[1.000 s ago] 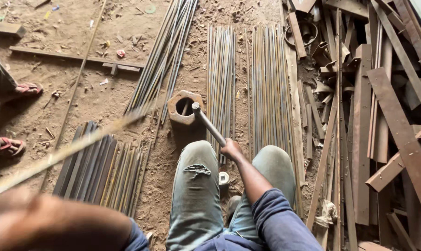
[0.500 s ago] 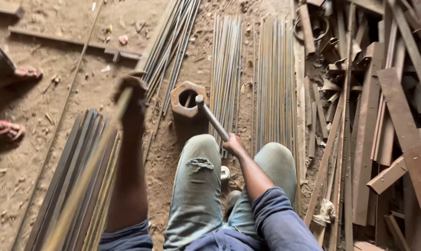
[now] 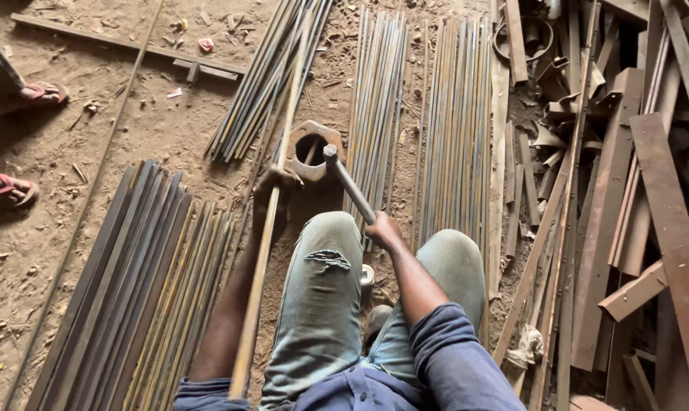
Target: The person sits on the ground and repeatedly strikes the end of a metal rod with a sledgehammer against a hexagonal anvil to sharpen or shape the tip. The person handles the rod with both hands, adjusting its position between strikes.
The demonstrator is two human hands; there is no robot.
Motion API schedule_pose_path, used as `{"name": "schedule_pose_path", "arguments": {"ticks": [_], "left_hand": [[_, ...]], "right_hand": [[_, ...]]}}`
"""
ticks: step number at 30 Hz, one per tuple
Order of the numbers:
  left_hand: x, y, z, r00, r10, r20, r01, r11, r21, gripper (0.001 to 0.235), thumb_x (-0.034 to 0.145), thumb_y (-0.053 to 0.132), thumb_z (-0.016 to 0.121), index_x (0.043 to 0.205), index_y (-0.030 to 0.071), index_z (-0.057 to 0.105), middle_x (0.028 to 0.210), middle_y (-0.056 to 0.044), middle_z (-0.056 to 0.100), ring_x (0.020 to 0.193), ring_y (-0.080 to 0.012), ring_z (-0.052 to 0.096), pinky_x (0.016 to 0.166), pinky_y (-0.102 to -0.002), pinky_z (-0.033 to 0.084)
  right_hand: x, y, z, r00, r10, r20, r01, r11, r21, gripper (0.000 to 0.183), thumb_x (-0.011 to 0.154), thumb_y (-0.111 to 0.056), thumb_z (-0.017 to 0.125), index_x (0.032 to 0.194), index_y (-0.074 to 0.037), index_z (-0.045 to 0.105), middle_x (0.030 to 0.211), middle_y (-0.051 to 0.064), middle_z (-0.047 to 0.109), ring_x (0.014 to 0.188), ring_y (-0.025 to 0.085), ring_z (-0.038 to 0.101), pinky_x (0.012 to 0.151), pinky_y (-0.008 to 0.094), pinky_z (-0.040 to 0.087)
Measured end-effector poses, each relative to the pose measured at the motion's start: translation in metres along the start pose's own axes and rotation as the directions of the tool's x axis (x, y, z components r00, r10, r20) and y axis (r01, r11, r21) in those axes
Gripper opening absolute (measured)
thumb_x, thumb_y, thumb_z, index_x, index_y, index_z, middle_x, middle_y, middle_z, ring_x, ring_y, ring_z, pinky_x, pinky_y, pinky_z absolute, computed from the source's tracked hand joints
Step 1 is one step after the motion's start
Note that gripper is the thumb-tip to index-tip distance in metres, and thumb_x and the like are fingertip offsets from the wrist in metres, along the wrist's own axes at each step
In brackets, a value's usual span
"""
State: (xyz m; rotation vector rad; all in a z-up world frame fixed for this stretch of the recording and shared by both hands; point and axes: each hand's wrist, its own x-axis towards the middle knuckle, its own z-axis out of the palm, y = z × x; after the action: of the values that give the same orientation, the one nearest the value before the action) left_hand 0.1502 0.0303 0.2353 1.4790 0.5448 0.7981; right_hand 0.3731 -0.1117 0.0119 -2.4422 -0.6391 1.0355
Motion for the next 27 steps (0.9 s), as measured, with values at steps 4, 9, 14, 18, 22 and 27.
{"name": "schedule_pose_path", "arguments": {"ticks": [4,9,14,18,22,27], "left_hand": [[0.007,0.003,0.013,0.991,0.083,0.107,-0.08,0.996,-0.032,0.031,0.102,0.009,0.048,0.127,0.001,0.065,0.119,-0.013,0.067,0.104,-0.023,0.06,0.092,-0.036,0.048],[-0.003,-0.005,0.024,0.959,0.166,0.231,-0.151,0.985,-0.082,0.035,0.098,0.005,0.048,0.129,0.001,0.065,0.126,-0.014,0.068,0.114,-0.0239,0.063,0.103,-0.038,0.051],[0.01,0.001,0.048,0.936,0.012,0.352,0.096,0.953,-0.287,0.044,0.095,0.003,0.045,0.136,0.001,0.063,0.135,-0.013,0.07,0.124,-0.0238,0.065,0.111,-0.039,0.052],[0.027,0.027,0.076,0.92,0.227,0.32,-0.219,0.974,-0.063,0.046,0.105,0.01,0.042,0.149,0.001,0.052,0.149,-0.013,0.062,0.137,-0.0224,0.062,0.122,-0.041,0.047],[0.049,0.032,0.117,0.93,-0.164,0.329,0.366,0.487,-0.793,0.044,0.107,0.022,0.049,0.147,0.004,0.049,0.143,-0.008,0.062,0.123,-0.0244,0.067,0.101,-0.037,0.056],[0.073,0.01,0.151,0.924,-0.137,0.358,0.381,0.232,-0.895,0.043,0.112,0.037,0.053,0.13,-0.002,0.06,0.112,-0.016,0.071,0.092,-0.0254,0.073,0.088,-0.038,0.059]], "right_hand": [[0.001,0.0,-0.003,0.996,-0.084,-0.021,0.084,0.996,0.021,0.042,0.075,-0.017,0.069,0.117,-0.009,0.067,0.093,0.018,0.075,0.08,0.028,0.074,0.072,0.041,0.057],[-0.002,-0.007,-0.005,0.998,-0.061,-0.024,0.061,0.998,0.001,0.041,0.079,-0.015,0.065,0.119,-0.009,0.067,0.089,0.017,0.073,0.076,0.027,0.072,0.068,0.041,0.056],[0.006,0.0,0.004,0.998,0.044,0.054,-0.046,0.998,0.041,0.04,0.082,-0.01,0.066,0.122,-0.009,0.061,0.084,0.01,0.07,0.071,0.023,0.071,0.059,0.04,0.057],[0.023,0.016,0.013,0.998,-0.048,0.044,0.042,0.99,0.137,0.042,0.08,-0.011,0.071,0.121,-0.006,0.063,0.087,0.012,0.072,0.074,0.025,0.07,0.062,0.041,0.057],[0.036,0.029,0.025,0.976,-0.211,-0.048,0.216,0.967,0.135,0.042,0.074,-0.01,0.067,0.116,-0.003,0.071,0.089,0.018,0.077,0.08,0.027,0.076,0.067,0.041,0.06],[0.022,0.016,0.009,0.993,-0.113,-0.019,0.112,0.993,-0.032,0.047,0.081,-0.028,0.077,0.12,-0.004,0.066,0.102,0.02,0.075,0.094,0.031,0.075,0.077,0.041,0.059]]}}
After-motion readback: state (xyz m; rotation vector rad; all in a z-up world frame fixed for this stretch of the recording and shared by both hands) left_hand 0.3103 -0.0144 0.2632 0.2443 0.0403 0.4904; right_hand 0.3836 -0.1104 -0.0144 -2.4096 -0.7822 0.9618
